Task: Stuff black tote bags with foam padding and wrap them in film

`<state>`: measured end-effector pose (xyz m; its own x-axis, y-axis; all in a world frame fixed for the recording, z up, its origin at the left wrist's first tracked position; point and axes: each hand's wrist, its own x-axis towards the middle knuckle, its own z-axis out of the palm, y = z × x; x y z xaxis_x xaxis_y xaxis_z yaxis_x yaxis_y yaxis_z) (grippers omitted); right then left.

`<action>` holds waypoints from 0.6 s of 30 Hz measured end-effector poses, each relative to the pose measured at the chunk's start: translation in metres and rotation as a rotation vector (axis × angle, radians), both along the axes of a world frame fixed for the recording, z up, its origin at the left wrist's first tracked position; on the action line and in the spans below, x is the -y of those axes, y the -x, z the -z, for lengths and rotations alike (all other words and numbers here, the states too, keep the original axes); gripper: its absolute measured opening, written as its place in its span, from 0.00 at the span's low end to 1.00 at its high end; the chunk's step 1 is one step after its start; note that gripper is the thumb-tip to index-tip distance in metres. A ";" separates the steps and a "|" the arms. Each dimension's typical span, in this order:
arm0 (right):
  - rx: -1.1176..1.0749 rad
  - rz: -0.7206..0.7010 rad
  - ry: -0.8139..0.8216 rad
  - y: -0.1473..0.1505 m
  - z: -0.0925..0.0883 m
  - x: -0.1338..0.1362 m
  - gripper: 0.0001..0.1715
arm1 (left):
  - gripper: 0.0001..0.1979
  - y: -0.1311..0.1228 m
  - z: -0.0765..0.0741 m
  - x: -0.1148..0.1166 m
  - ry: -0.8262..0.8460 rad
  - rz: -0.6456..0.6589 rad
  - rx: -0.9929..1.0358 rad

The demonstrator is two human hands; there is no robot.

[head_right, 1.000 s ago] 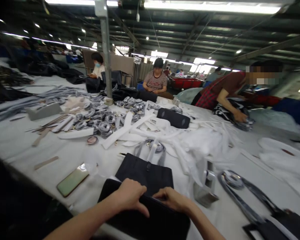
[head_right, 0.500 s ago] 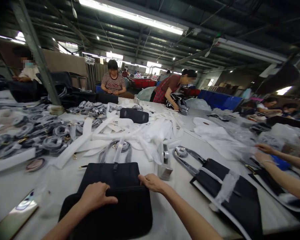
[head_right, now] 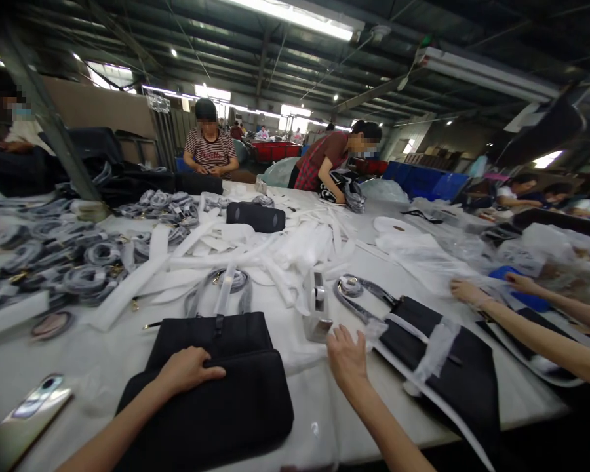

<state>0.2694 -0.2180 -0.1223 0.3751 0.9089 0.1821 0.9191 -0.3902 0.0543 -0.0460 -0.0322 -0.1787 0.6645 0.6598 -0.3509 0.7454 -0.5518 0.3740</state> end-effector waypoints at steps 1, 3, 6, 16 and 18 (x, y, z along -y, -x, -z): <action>0.002 -0.044 -0.084 0.018 0.001 -0.008 0.19 | 0.33 -0.001 0.002 -0.001 -0.001 0.002 0.006; -0.067 -0.226 -0.247 0.066 0.010 -0.029 0.21 | 0.32 -0.002 0.004 -0.002 -0.010 -0.002 0.016; -0.233 -0.425 -0.258 0.143 0.032 -0.064 0.26 | 0.28 -0.003 0.001 -0.001 -0.042 -0.008 0.042; -0.347 -0.411 -0.002 0.187 0.068 -0.087 0.30 | 0.15 0.086 0.024 0.070 -0.332 -0.590 0.725; -0.340 -0.403 0.001 0.188 0.065 -0.088 0.30 | 0.16 0.117 0.050 0.100 -0.200 -1.080 0.827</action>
